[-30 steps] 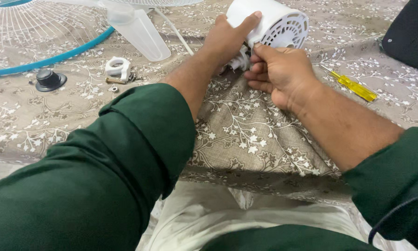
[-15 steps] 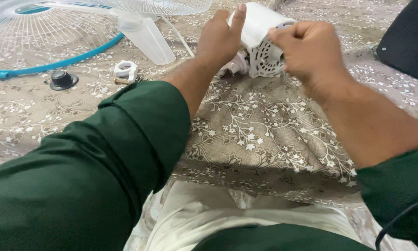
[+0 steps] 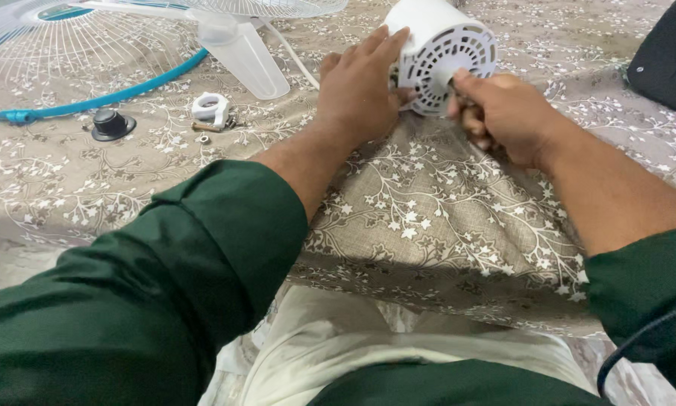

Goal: The person assembles an electric fan by hand on a table. They attach the motor housing to the fan base, align the rear grille, and secure it with a screwdriver. The fan blades and front grille remain disassembled on the table.

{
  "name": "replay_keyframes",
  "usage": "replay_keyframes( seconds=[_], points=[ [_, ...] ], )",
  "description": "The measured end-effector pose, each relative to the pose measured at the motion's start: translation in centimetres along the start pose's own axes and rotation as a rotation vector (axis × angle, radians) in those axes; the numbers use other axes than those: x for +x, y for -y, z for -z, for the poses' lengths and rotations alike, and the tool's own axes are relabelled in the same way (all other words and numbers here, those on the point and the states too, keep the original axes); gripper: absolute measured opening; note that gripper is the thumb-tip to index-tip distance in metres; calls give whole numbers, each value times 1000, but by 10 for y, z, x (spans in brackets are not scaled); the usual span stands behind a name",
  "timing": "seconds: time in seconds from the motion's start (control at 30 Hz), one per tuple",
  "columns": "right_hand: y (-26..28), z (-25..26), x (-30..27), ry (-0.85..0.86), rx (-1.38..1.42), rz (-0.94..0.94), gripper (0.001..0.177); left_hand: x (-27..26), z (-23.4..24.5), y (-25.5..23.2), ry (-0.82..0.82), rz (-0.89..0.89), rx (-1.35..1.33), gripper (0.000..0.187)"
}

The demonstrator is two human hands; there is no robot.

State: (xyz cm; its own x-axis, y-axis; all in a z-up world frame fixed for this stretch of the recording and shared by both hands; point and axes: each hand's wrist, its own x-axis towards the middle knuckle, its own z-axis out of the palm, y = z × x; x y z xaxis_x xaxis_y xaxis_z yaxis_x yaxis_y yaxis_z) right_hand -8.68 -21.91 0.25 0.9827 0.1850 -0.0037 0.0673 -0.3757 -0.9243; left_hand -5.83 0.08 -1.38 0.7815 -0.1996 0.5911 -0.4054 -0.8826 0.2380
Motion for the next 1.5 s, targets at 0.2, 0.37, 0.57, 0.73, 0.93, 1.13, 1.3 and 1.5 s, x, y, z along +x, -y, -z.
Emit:
replay_keyframes(
  seconds=[0.2,0.37,0.57,0.73,0.93,1.13,1.3,1.5],
  points=[
    [-13,-2,13,-178,-79,160,52,7,-20,26,-76,-23,-192,81],
    [-12,18,23,-467,-73,353,50,11,-30,20,-157,21,-230,73],
    [9,28,33,-132,-112,286,60,9,-24,17,-61,106,-184,75],
    [0,12,44,-370,-267,559,37,7,-22,17,-55,110,-189,69],
    [-19,11,51,-489,-453,743,43,8,-20,14,-24,112,-134,69],
    [-17,6,42,-383,-148,631,44,10,-15,14,68,130,-165,70],
    [-17,12,37,-236,108,316,50,4,-10,21,97,71,-217,84],
    [-16,18,37,-101,-87,271,75,1,2,18,217,117,-44,111]
  ],
)
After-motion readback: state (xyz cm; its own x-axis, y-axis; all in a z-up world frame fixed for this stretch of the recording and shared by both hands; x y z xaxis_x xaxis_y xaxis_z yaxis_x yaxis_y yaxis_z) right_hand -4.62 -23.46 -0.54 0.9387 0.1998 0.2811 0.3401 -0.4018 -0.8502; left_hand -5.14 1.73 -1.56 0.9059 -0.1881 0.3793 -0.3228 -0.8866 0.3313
